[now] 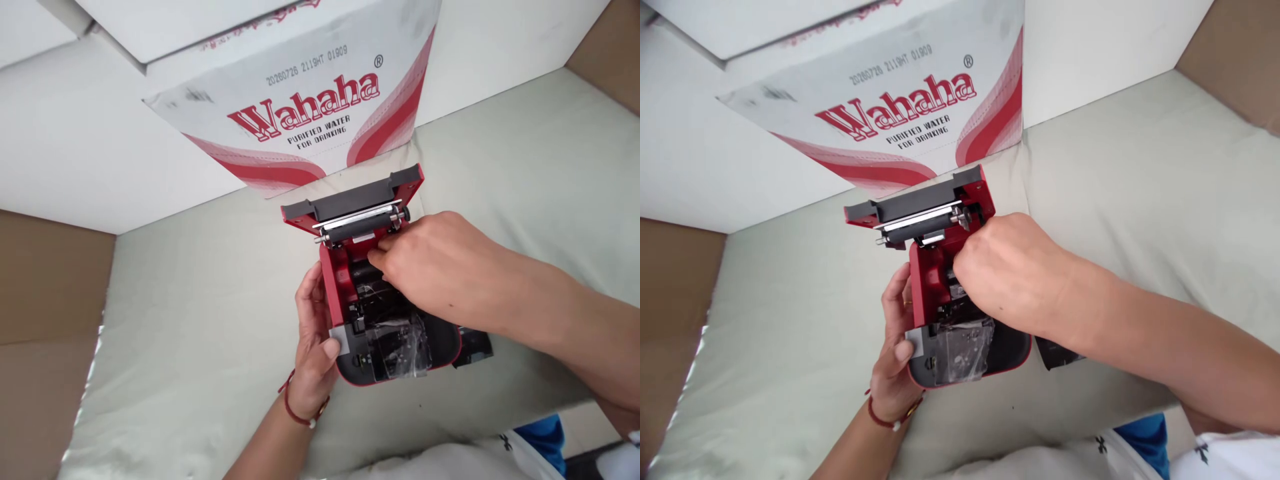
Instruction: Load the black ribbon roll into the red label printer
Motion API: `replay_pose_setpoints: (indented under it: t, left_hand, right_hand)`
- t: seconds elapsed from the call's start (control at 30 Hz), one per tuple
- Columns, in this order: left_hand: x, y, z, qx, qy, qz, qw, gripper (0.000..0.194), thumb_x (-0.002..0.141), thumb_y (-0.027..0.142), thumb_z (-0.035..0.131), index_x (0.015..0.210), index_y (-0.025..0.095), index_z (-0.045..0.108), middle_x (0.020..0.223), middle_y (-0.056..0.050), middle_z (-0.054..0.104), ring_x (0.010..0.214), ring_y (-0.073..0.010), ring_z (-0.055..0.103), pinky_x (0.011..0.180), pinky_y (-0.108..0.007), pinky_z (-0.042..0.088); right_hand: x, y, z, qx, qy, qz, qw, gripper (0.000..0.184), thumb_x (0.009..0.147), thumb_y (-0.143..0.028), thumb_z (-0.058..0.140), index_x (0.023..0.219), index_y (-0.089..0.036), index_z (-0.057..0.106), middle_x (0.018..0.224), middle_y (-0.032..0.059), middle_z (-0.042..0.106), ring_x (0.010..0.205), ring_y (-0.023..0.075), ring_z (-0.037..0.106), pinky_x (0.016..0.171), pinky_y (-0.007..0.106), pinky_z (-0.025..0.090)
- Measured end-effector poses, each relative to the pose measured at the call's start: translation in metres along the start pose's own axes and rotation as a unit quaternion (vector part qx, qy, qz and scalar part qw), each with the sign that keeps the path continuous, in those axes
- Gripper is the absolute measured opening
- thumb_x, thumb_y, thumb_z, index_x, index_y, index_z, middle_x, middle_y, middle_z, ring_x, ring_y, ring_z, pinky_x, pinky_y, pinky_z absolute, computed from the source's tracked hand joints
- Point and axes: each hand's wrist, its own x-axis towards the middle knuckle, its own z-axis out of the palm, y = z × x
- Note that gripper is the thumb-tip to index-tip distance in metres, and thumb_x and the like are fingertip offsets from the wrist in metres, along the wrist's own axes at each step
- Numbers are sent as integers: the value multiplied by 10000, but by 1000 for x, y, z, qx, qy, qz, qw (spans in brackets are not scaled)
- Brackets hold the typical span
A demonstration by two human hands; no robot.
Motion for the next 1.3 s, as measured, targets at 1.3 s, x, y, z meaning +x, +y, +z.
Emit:
replay_pose_setpoints:
  t: [1.3]
  left_hand:
    - [5, -8, -3, -6, -12, 25, 1000, 877, 976, 753, 937, 1751, 476, 633, 1965, -44, 529, 1835, -468, 495, 1504, -701, 475]
  right_hand:
    - [-6, 25, 2, 159, 52, 20, 986, 263, 1048, -184, 807, 1215, -337, 941, 1035, -23, 880, 836, 184, 682, 750, 335, 344]
